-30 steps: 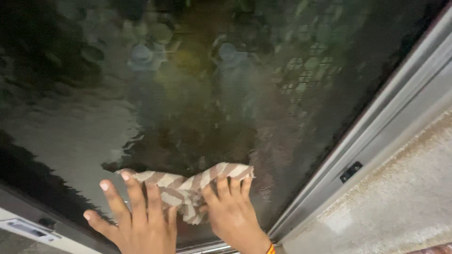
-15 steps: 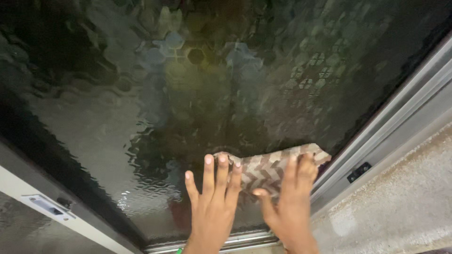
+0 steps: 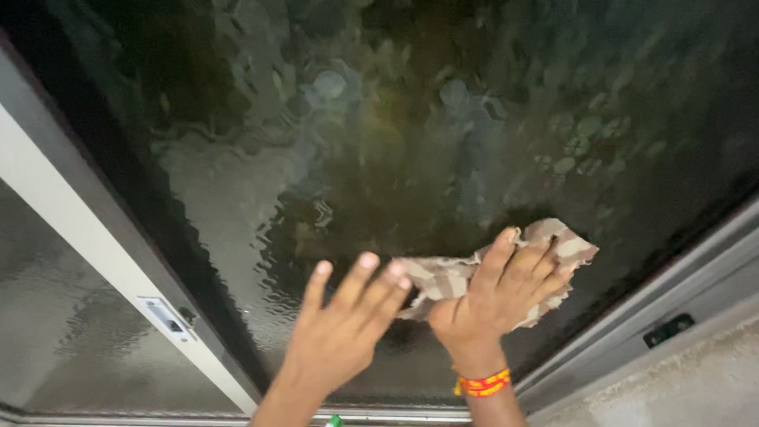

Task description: The person cleans a textured glass window by spraying a cleaning solution from a bottle and wiping the surface with a cloth. The person repeatedly sprays and wipes different sections of the window, focusing on the lower and middle areas.

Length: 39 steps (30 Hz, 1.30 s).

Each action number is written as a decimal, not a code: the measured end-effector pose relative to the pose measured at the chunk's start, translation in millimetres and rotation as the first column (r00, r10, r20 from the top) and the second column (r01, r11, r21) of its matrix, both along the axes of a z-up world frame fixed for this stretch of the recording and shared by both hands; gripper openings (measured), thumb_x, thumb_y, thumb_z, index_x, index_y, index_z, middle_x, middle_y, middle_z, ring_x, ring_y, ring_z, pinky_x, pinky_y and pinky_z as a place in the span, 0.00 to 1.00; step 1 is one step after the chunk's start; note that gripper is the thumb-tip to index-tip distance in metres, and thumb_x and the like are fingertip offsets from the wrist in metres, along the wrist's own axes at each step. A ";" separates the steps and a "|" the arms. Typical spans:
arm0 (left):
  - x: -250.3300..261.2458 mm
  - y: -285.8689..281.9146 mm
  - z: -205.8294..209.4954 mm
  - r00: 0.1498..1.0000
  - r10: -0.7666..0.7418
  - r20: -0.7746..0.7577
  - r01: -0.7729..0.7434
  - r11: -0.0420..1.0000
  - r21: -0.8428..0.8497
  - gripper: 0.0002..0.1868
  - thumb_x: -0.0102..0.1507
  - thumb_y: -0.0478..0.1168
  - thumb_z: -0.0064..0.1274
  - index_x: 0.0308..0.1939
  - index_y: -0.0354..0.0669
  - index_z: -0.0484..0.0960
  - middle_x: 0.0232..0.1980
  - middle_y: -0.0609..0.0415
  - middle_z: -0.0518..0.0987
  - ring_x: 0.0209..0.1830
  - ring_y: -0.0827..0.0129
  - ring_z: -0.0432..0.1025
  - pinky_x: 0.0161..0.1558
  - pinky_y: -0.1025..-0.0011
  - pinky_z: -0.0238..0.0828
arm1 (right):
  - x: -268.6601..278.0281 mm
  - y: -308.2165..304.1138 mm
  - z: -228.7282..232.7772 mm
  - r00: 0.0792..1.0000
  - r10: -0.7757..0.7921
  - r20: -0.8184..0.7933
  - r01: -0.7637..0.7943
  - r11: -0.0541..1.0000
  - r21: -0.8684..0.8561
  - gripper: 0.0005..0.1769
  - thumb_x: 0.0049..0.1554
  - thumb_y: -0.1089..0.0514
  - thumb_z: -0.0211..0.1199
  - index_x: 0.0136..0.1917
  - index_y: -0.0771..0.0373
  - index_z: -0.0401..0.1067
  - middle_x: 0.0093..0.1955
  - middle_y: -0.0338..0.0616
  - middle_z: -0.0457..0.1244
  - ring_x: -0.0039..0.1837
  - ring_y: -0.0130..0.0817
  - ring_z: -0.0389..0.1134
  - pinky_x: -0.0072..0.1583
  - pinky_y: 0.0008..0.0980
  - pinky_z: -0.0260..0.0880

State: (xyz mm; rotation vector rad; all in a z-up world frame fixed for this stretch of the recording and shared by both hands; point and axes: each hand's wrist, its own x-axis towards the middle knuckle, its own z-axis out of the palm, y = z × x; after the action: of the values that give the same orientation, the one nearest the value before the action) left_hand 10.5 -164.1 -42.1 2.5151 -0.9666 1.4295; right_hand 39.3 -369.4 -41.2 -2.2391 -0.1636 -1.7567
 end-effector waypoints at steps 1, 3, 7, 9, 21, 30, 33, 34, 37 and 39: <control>6.6 5.1 5.6 0.999 0.008 0.035 -0.005 0.998 -0.068 0.24 0.64 0.37 0.48 0.66 0.50 0.78 0.74 0.57 0.72 0.77 0.59 0.61 0.74 0.45 0.52 | 2.7 9.9 -1.8 1.000 -0.015 -0.026 0.014 0.999 -0.034 0.39 0.60 0.43 0.49 0.77 0.70 0.54 0.72 0.78 0.51 0.75 0.81 0.47 0.76 0.79 0.30; 20.1 14.9 12.7 0.994 0.033 0.101 -0.012 0.979 -0.205 0.18 0.70 0.37 0.47 0.64 0.47 0.79 0.72 0.52 0.75 0.76 0.54 0.63 0.75 0.47 0.54 | 6.7 31.8 -17.5 0.996 -0.046 -0.079 0.037 0.994 -0.107 0.40 0.58 0.40 0.54 0.72 0.71 0.57 0.69 0.79 0.53 0.72 0.82 0.50 0.75 0.78 0.31; 46.1 29.9 12.8 0.958 0.070 0.279 -0.015 0.981 -0.196 0.19 0.71 0.44 0.44 0.65 0.48 0.78 0.71 0.49 0.74 0.75 0.49 0.62 0.76 0.45 0.46 | -5.6 34.3 -66.7 0.963 0.070 -0.261 -0.166 0.916 -0.366 0.28 0.54 0.49 0.57 0.69 0.48 0.72 0.56 0.41 0.61 0.61 0.44 0.62 0.75 0.74 0.43; 52.9 35.6 10.9 0.957 0.072 0.280 -0.026 0.986 -0.163 0.21 0.70 0.40 0.43 0.66 0.50 0.78 0.72 0.50 0.73 0.77 0.49 0.60 0.77 0.45 0.43 | -13.4 7.4 -71.7 0.931 0.091 -0.353 -0.228 0.900 -0.372 0.29 0.53 0.41 0.60 0.67 0.47 0.73 0.56 0.39 0.62 0.61 0.43 0.63 0.69 0.73 0.44; 58.3 59.0 -24.1 0.962 0.174 0.211 -0.124 0.965 -0.231 0.26 0.75 0.51 0.40 0.79 0.64 0.66 0.81 0.53 0.61 0.83 0.47 0.49 0.79 0.42 0.25 | 14.9 60.3 -83.9 0.978 0.014 -0.210 -0.081 0.947 -0.311 0.39 0.57 0.35 0.52 0.73 0.61 0.64 0.64 0.53 0.57 0.68 0.55 0.59 0.79 0.78 0.36; 64.1 122.5 -71.9 0.958 0.225 0.176 -0.176 0.950 -0.257 0.29 0.79 0.59 0.31 0.84 0.64 0.55 0.87 0.51 0.47 0.86 0.42 0.40 0.80 0.36 0.24 | 2.7 31.4 -83.4 0.967 -0.249 -0.059 0.249 0.968 -0.009 0.29 0.57 0.34 0.51 0.60 0.57 0.67 0.66 0.62 0.58 0.74 0.66 0.57 0.77 0.78 0.40; 63.8 122.6 -77.7 0.963 0.218 0.161 -0.171 0.950 -0.263 0.29 0.78 0.59 0.31 0.82 0.64 0.58 0.86 0.52 0.49 0.85 0.43 0.41 0.80 0.38 0.25 | 18.1 72.7 -53.2 0.974 -0.220 -0.053 0.222 0.974 0.037 0.28 0.57 0.37 0.52 0.60 0.58 0.67 0.66 0.62 0.58 0.73 0.66 0.56 0.76 0.77 0.42; 64.1 121.7 -76.8 0.964 0.212 0.159 -0.165 0.950 -0.266 0.29 0.77 0.57 0.32 0.82 0.64 0.59 0.85 0.52 0.49 0.85 0.44 0.41 0.80 0.38 0.24 | 21.1 94.8 -49.0 0.977 -0.203 -0.067 0.204 0.979 0.000 0.27 0.56 0.38 0.52 0.60 0.58 0.67 0.66 0.62 0.58 0.73 0.66 0.56 0.75 0.77 0.43; 66.2 129.7 -74.6 0.965 0.208 0.162 -0.152 0.941 -0.301 0.30 0.74 0.57 0.30 0.80 0.63 0.61 0.84 0.53 0.52 0.84 0.45 0.43 0.79 0.39 0.24 | 26.3 159.4 -59.1 0.980 -0.141 -0.137 0.114 0.975 -0.191 0.26 0.56 0.40 0.53 0.60 0.58 0.68 0.66 0.62 0.58 0.73 0.66 0.56 0.74 0.76 0.46; 66.4 133.7 -75.6 0.970 0.183 0.158 -0.118 0.928 -0.352 0.34 0.72 0.64 0.25 0.79 0.60 0.63 0.83 0.51 0.55 0.83 0.45 0.45 0.77 0.40 0.25 | 17.7 161.8 -69.6 0.976 -0.155 -0.154 0.105 0.951 -0.292 0.26 0.55 0.42 0.54 0.60 0.58 0.68 0.66 0.62 0.59 0.72 0.66 0.56 0.74 0.75 0.48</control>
State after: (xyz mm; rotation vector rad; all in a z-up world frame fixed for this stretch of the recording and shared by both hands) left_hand 76.9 -30.5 -117.7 2.2703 -0.4945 1.7336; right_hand 57.0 -207.6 -110.8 -2.6528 -0.2482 -1.6780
